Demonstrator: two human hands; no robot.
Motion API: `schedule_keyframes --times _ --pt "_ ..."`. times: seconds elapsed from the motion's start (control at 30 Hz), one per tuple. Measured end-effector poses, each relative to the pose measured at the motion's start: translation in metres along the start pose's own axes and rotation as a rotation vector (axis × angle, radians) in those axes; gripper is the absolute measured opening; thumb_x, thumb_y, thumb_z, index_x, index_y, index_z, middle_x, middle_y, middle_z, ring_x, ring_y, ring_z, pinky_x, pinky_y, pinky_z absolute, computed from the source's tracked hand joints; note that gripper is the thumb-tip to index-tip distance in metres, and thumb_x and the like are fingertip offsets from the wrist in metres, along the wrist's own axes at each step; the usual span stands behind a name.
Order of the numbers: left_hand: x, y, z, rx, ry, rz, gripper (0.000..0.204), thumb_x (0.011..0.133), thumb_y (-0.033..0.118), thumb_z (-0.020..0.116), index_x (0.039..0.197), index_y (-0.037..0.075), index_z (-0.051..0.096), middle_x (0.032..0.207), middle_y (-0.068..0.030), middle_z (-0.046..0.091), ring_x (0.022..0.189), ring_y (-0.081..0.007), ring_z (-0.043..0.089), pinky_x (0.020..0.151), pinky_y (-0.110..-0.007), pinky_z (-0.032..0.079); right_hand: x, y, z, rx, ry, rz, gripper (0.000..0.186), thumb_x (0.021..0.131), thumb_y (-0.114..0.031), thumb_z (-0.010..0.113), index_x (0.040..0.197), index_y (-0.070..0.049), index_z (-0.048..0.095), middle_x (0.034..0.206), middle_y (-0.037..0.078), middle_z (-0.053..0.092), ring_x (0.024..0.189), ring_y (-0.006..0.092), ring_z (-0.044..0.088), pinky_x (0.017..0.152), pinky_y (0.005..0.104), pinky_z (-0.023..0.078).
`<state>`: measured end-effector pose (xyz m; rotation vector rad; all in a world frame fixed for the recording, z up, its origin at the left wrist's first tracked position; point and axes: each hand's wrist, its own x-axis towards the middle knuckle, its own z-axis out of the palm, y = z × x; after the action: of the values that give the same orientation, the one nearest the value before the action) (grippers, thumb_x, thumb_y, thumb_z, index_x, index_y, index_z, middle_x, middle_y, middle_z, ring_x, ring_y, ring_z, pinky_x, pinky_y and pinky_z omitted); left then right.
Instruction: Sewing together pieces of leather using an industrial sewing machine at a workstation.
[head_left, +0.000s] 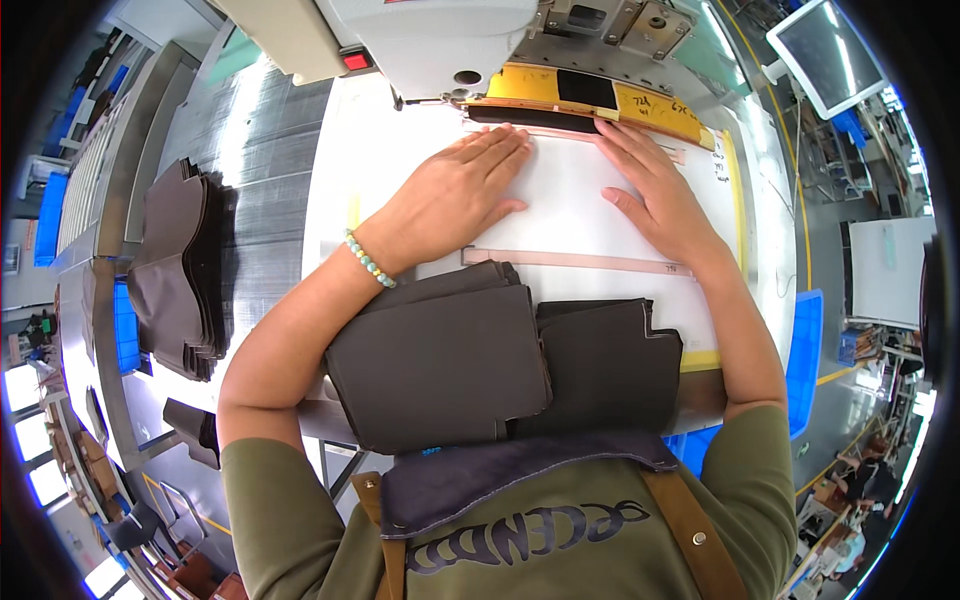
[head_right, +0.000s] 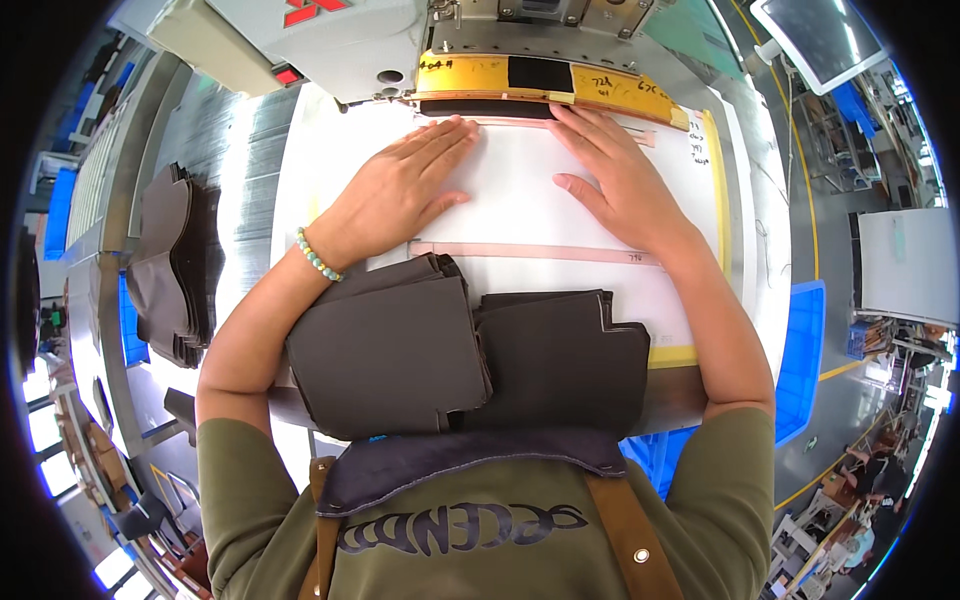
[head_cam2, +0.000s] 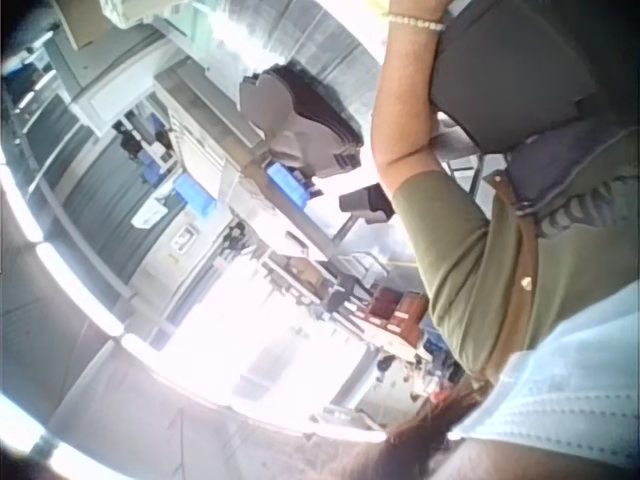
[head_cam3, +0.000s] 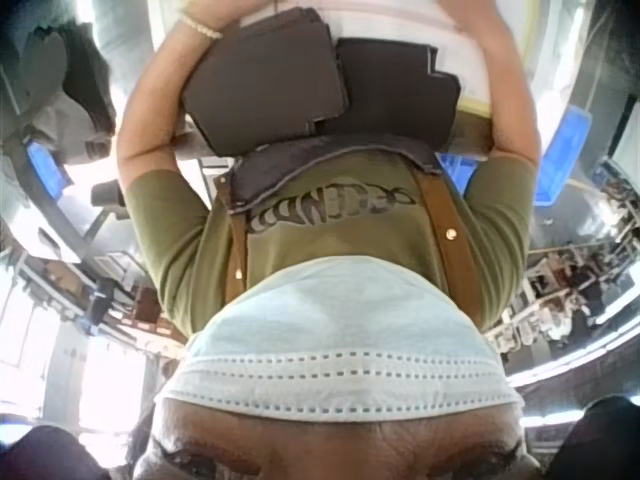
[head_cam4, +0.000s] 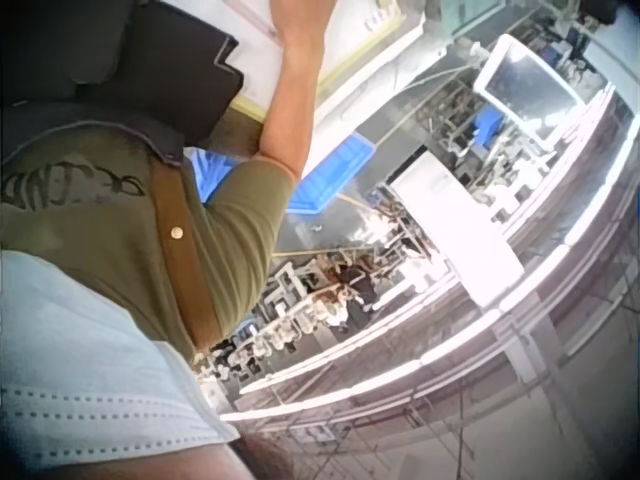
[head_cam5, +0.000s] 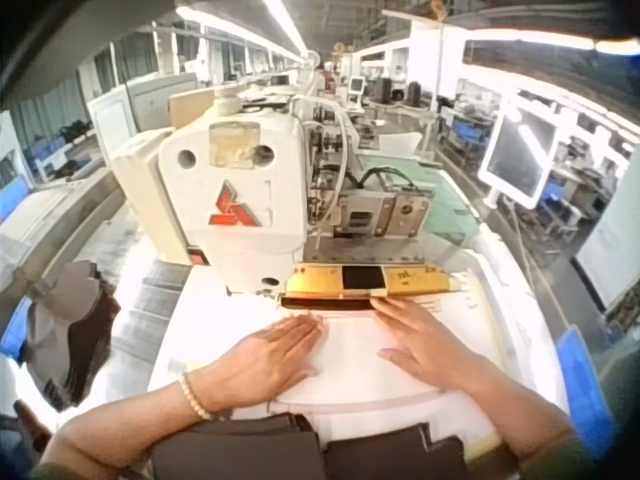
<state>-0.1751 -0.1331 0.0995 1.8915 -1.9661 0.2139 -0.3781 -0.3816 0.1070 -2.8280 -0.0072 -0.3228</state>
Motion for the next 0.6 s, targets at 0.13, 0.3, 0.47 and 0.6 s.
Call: schedule_keyframes --times 0.13,0.3,0.47,0.6 --pt "-0.0001 -0.0034 0.001 0.003 0.047 0.03 0.066 0.098 0.031 0.073 0.15 -0.004 0.052 0.156 -0.0199 0.054 0.148 -0.0365 0.049 0.123 -0.046 0.042 0.0024 -0.0014 -0.0021 -0.003 -0.002 -0.012 0.061 0.106 -0.037 0.064 0.157 -0.008 0.05 0.169 0.008 0.043 0.157 0.0373 0.036 0.13 0.0481 0.029" --pt "0.0001 -0.0036 0.0032 0.088 0.059 0.005 0.061 0.103 0.038 0.066 0.142 -0.008 0.058 0.15 -0.0247 0.059 0.143 -0.0416 0.053 0.121 -0.047 0.044 0.0043 -0.0002 -0.0005 -0.024 0.0 -0.044 0.062 0.105 -0.04 0.063 0.158 -0.009 0.05 0.168 0.008 0.043 0.157 0.034 0.036 0.132 0.0488 0.026" --pt "-0.001 -0.0022 0.0033 0.115 0.048 -0.005 0.059 0.103 0.039 0.066 0.142 -0.006 0.06 0.15 -0.0239 0.059 0.142 -0.0435 0.053 0.118 -0.049 0.045 0.0053 -0.0019 -0.0015 -0.037 -0.004 -0.07 0.063 0.106 -0.041 0.061 0.158 -0.008 0.049 0.168 0.008 0.043 0.158 0.0324 0.035 0.133 0.0491 0.024" --pt "-0.0023 -0.0011 0.0042 0.122 0.035 -0.042 0.058 0.102 0.038 0.068 0.145 0.0 0.059 0.152 -0.0185 0.059 0.142 -0.041 0.054 0.116 -0.048 0.047 0.0051 -0.0016 -0.0011 -0.03 -0.011 -0.071 0.064 0.106 -0.041 0.061 0.158 -0.007 0.049 0.169 0.008 0.043 0.158 0.0323 0.035 0.133 0.049 0.024"
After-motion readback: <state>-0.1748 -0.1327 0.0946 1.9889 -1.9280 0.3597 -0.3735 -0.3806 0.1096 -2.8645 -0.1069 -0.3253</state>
